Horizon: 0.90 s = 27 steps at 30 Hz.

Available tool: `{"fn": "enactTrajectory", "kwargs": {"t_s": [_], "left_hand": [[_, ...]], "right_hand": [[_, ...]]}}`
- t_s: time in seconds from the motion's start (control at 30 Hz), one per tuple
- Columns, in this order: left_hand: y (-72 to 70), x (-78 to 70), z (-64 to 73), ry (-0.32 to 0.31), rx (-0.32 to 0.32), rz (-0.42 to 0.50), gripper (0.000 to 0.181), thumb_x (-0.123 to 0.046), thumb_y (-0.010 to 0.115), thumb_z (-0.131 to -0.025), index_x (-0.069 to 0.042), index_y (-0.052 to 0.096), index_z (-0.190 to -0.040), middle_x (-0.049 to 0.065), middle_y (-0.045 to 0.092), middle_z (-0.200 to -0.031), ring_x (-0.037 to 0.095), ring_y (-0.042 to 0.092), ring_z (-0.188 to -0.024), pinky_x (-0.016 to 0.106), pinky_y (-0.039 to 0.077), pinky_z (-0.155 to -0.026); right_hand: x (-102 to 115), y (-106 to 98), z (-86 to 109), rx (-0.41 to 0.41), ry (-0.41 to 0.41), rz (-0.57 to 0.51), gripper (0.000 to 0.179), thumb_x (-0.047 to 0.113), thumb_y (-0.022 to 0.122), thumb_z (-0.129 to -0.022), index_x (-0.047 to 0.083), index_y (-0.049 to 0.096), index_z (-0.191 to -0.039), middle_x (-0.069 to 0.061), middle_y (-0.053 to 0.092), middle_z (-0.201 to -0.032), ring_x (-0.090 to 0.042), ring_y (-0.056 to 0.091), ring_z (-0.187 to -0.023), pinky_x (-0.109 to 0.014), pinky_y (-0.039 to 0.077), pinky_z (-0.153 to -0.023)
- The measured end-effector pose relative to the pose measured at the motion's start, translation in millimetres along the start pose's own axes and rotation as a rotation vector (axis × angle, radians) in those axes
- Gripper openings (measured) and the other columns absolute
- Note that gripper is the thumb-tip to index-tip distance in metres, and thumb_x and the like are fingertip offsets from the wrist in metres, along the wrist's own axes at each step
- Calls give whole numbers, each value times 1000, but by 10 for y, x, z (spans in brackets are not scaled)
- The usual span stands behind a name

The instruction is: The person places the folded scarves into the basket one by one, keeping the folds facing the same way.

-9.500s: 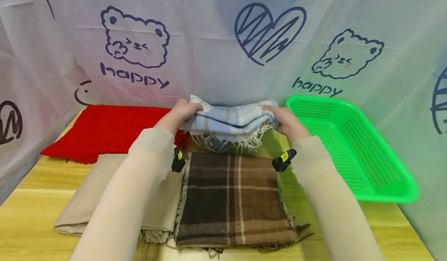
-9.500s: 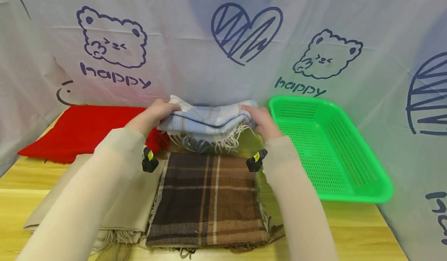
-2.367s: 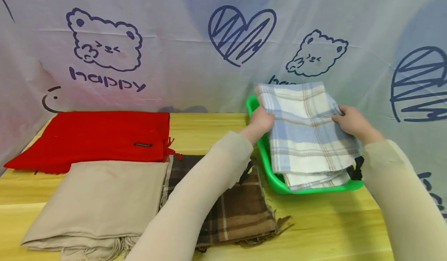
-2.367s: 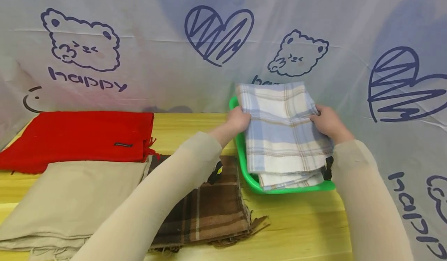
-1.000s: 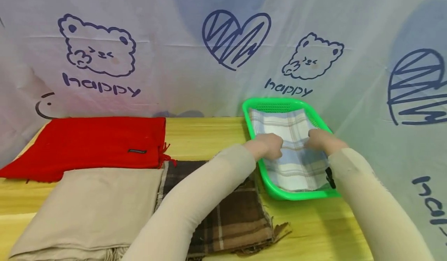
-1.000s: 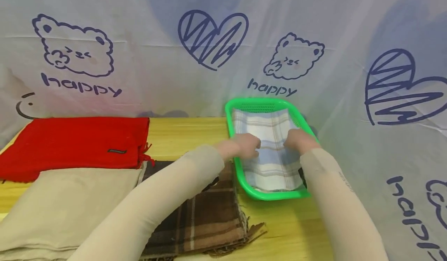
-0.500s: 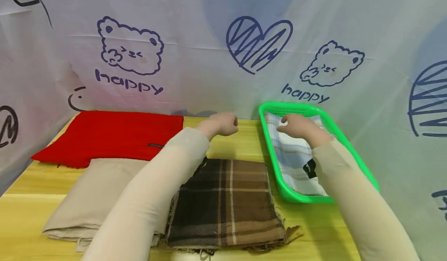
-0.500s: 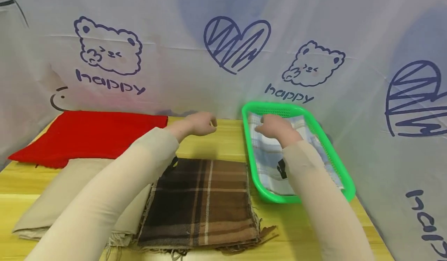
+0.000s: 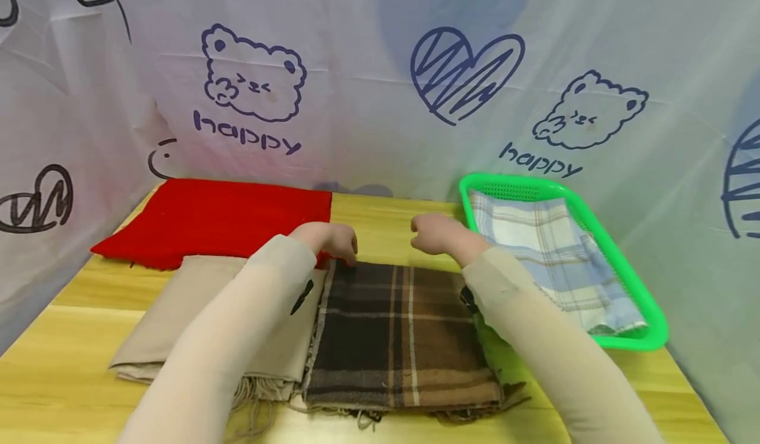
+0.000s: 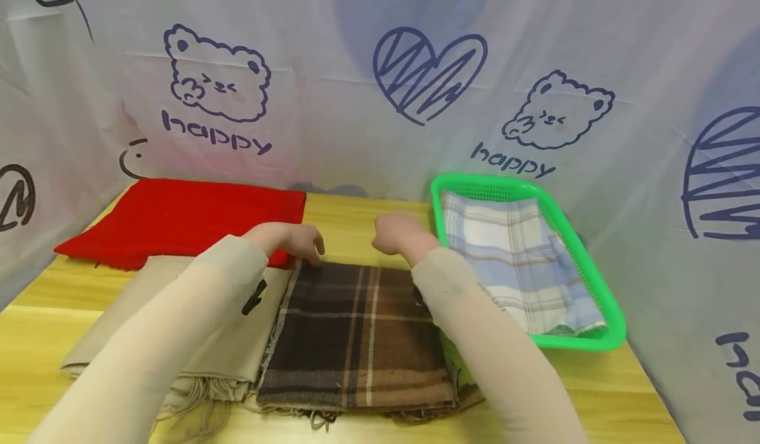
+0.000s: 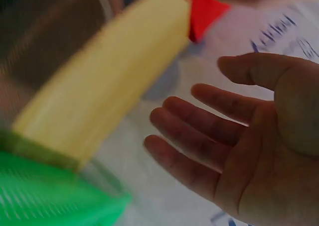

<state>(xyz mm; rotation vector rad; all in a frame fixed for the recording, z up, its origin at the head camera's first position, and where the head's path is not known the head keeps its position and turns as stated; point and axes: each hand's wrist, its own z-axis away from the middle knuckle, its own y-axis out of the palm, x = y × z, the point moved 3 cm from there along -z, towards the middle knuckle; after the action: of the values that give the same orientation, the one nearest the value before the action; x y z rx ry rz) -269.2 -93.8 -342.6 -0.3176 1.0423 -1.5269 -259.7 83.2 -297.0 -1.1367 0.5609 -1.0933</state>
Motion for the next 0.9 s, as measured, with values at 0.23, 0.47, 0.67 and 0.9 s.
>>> {"fn": "enactTrajectory", "kwargs": {"t_s": [0.23, 0.47, 0.67, 0.9], "left_hand": [[179, -57, -97, -105, 12, -125, 27, -15, 65, -87, -6, 63, -113, 11, 59, -122, 25, 55, -111, 39, 50, -89], [215, -116, -169, -94, 15, -229, 28, -14, 67, -85, -6, 64, -112, 8, 60, -120, 24, 55, -112, 40, 46, -96], [123, -101, -158, -15, -23, -137, 46, -15, 63, -85, -7, 55, -130, 9, 53, -135, 26, 51, -122, 39, 48, -95], [-78, 40, -119, -48, -174, 26, 29, -16, 51, -88, -1, 59, -112, 7, 55, -96, 19, 49, -82, 30, 42, -69]], "right_hand": [[20, 434, -180, 193, 61, 121, 18, -3, 45, -86, 6, 51, -71, -11, 57, -90, -20, 45, -77, -31, 35, -66], [-96, 629, -186, 207, 174, 100, 33, -8, 51, -82, 12, 40, -59, -7, 44, -77, -20, 35, -69, -31, 26, -58], [-128, 569, -240, 110, 212, 163, 14, -2, 65, -79, 7, 65, -68, -9, 64, -88, -18, 44, -69, -29, 43, -56], [-241, 504, -382, -210, 346, 75, 28, 5, 44, -96, 3, 60, -119, -22, 54, -129, -34, 64, -95, -45, 55, -74]]}}
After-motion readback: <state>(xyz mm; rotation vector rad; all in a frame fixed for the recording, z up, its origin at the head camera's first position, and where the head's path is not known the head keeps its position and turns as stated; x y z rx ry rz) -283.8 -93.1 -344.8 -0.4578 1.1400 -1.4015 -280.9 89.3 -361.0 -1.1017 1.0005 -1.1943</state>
